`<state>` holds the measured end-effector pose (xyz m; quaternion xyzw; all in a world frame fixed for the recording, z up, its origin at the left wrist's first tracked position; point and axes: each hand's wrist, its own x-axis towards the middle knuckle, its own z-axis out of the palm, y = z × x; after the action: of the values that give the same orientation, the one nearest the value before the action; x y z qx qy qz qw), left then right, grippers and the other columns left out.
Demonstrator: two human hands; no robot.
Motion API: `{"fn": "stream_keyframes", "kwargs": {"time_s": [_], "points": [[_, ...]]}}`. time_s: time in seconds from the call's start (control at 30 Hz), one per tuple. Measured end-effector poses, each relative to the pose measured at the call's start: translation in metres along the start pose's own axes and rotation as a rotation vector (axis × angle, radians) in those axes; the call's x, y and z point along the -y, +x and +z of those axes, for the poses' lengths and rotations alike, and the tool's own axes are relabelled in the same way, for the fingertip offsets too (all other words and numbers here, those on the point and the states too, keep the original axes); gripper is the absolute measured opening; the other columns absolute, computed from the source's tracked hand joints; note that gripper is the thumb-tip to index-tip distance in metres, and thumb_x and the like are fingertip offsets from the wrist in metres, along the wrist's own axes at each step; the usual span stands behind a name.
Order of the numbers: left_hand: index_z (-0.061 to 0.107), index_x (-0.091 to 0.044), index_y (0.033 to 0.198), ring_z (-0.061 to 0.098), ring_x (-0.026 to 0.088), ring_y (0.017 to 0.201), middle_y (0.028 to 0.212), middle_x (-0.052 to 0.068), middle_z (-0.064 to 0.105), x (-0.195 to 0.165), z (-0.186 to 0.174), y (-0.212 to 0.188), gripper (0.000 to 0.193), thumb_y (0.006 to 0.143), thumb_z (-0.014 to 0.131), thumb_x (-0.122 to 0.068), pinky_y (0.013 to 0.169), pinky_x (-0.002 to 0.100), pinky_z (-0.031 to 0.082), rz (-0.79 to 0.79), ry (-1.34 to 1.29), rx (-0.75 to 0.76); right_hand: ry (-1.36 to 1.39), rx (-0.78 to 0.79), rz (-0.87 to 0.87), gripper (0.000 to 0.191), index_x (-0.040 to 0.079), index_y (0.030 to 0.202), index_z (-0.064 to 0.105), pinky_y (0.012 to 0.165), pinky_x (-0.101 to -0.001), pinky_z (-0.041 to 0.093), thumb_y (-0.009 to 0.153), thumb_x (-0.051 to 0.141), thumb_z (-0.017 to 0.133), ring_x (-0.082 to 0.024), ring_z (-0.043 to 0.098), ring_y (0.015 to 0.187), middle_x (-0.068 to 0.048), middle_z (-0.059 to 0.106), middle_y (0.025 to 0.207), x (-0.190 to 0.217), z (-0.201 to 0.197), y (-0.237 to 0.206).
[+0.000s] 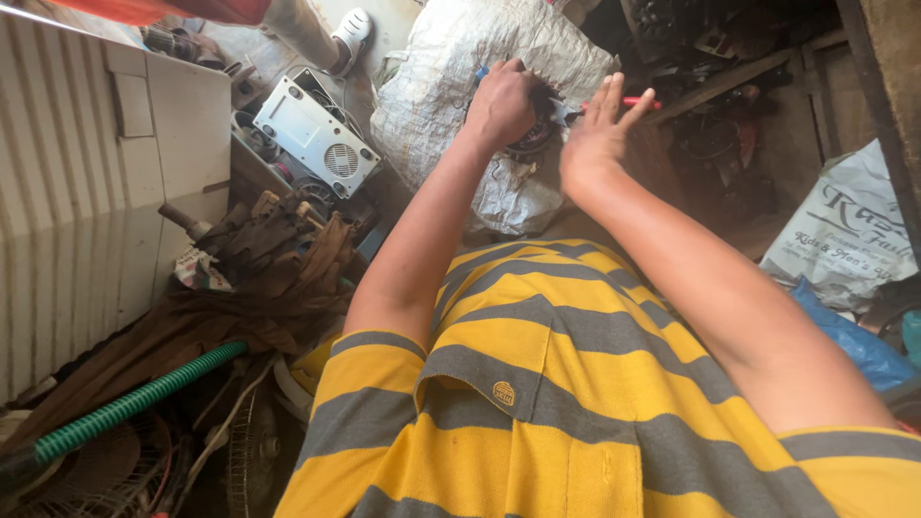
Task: The person uses pliers and a screwdriver to cut and adjust wires on a cylindrical electrical component. They then use a hammer to tap the component and continue manipulating the wires with pliers. The task involves repeated cutting, adjusting, and tapping actions on the same component.
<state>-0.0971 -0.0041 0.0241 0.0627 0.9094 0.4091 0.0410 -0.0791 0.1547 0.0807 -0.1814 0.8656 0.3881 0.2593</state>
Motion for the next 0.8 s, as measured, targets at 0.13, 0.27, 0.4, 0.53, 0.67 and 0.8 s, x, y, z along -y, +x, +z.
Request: {"fn": "stream_keyframes", "kwargs": {"time_s": [0.13,0.27,0.4,0.53,0.67,0.8], "points": [[0.079,-0.007,0.085,0.06,0.04,0.097,0.094,0.02,0.068,-0.012,0.006,-0.012,0.02,0.07,0.072,-0.018,0.087,0.046,0.047,0.049,-0.019,-0.05,0.026,0.329,0.016,0.12,0.006,0.161,0.029,0.1,-0.0895,0.005,0.066,0.056,0.083,-0.059,-0.005,0.151,-0.03,0.001,0.168,0.024,-0.018,0.017],[0.078,-0.008,0.087,0.064,0.037,0.1,0.097,0.017,0.071,-0.019,0.014,-0.025,0.017,0.078,0.073,-0.022,0.093,0.045,0.049,0.04,-0.029,-0.061,-0.062,0.202,0.033,0.1,0.001,0.154,0.038,0.1,-0.0875,0.006,0.079,0.053,0.077,-0.061,0.003,0.146,-0.031,0.011,0.162,0.031,-0.016,0.022],[0.074,-0.006,0.103,0.068,0.033,0.103,0.105,0.016,0.073,-0.008,0.011,-0.039,0.021,0.086,0.064,-0.014,0.097,0.042,0.05,-0.144,-0.273,-0.14,0.195,-0.095,-0.034,0.084,-0.001,0.14,0.06,0.11,-0.0789,0.022,0.074,0.046,0.082,-0.05,0.032,0.14,-0.026,0.038,0.153,0.018,0.016,0.005],[0.062,-0.001,0.124,0.069,0.03,0.109,0.113,0.016,0.07,0.003,0.013,-0.042,0.032,0.096,0.064,-0.018,0.099,0.039,0.052,-0.288,-0.593,-0.286,0.624,-0.201,-0.086,0.041,0.005,0.114,0.069,0.099,-0.064,0.041,0.078,0.023,0.077,-0.043,0.043,0.13,-0.02,0.047,0.141,0.005,0.055,-0.015],[0.055,-0.002,0.135,0.063,0.032,0.12,0.124,0.018,0.06,0.007,0.022,-0.036,0.039,0.098,0.064,-0.015,0.108,0.04,0.049,-0.184,-0.638,-0.284,1.041,-0.499,-0.153,0.049,0.001,0.112,0.062,0.1,-0.0567,0.042,0.07,0.017,0.079,-0.045,0.045,0.124,-0.023,0.045,0.132,0.011,0.083,-0.013],[0.056,-0.004,0.136,0.062,0.033,0.122,0.128,0.019,0.058,0.014,0.023,-0.029,0.039,0.099,0.065,-0.01,0.109,0.04,0.048,-0.206,-0.569,-0.216,1.187,-0.641,-0.2,0.049,-0.001,0.121,0.06,0.103,-0.0462,0.046,0.076,0.011,0.076,-0.041,0.051,0.123,-0.021,0.046,0.134,0.019,0.105,0.002]]}}
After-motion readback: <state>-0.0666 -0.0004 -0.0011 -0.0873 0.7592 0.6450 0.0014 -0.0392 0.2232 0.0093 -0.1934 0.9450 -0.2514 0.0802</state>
